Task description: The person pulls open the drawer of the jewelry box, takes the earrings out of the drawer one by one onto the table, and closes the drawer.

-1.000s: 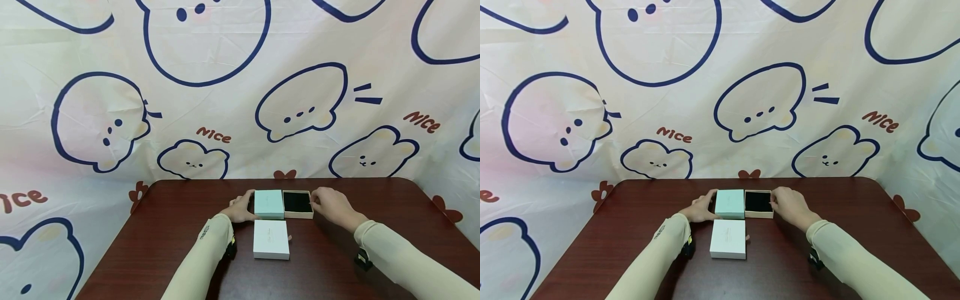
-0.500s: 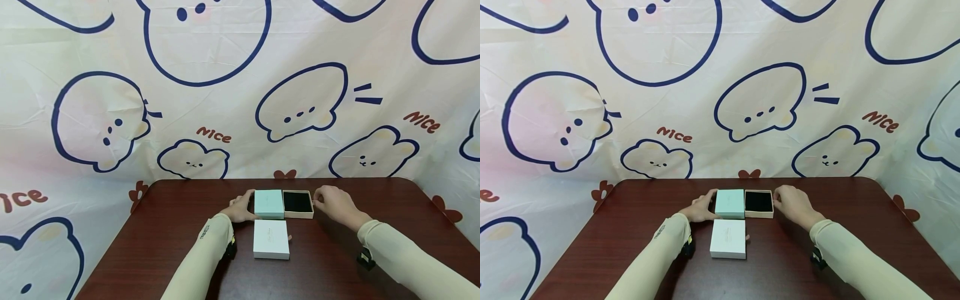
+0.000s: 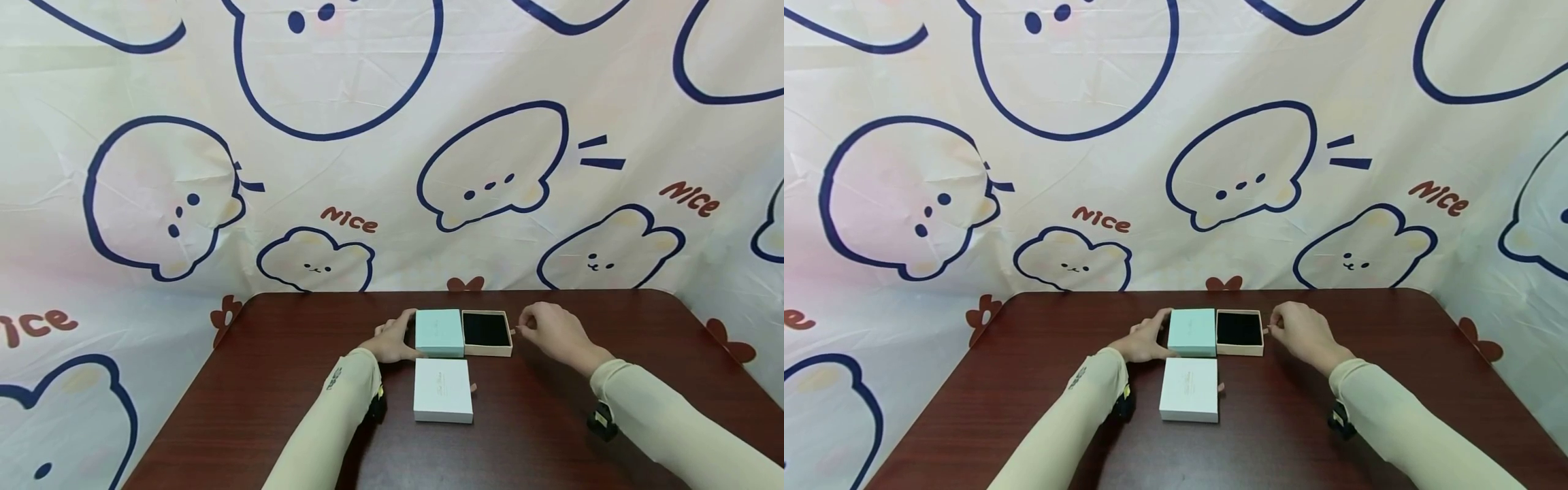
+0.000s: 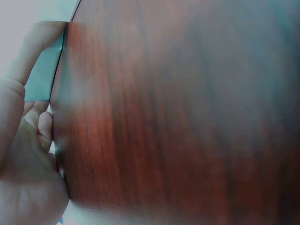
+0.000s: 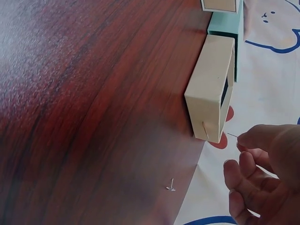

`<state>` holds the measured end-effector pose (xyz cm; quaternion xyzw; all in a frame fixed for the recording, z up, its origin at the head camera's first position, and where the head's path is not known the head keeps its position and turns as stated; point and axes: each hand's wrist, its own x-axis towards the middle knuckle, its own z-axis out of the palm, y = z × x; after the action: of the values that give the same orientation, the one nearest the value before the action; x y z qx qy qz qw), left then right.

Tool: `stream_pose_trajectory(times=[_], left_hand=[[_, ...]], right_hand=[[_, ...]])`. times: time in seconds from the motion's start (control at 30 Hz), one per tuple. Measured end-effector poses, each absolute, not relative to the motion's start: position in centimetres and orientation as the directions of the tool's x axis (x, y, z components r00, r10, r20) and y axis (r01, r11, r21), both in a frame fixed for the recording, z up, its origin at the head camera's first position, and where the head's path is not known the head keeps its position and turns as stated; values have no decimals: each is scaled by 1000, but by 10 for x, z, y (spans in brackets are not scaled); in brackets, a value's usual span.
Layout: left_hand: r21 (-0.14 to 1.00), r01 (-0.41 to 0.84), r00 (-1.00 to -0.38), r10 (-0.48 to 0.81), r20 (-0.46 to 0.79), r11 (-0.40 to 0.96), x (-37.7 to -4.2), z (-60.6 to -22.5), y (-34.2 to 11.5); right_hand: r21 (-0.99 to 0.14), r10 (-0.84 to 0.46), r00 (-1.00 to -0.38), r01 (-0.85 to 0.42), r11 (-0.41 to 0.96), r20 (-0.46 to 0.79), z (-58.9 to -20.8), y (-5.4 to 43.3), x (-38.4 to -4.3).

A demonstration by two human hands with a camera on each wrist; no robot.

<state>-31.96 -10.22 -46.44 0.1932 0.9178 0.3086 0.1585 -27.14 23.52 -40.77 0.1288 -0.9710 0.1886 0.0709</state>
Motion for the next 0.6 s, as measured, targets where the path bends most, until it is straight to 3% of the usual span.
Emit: stream_pose_trajectory(times=[0.6], left_hand=[[632, 256, -874, 455, -173, 732, -321, -465, -103]], right_hand=[[-390, -192, -967, -244, 888, 169, -411, 247, -275]])
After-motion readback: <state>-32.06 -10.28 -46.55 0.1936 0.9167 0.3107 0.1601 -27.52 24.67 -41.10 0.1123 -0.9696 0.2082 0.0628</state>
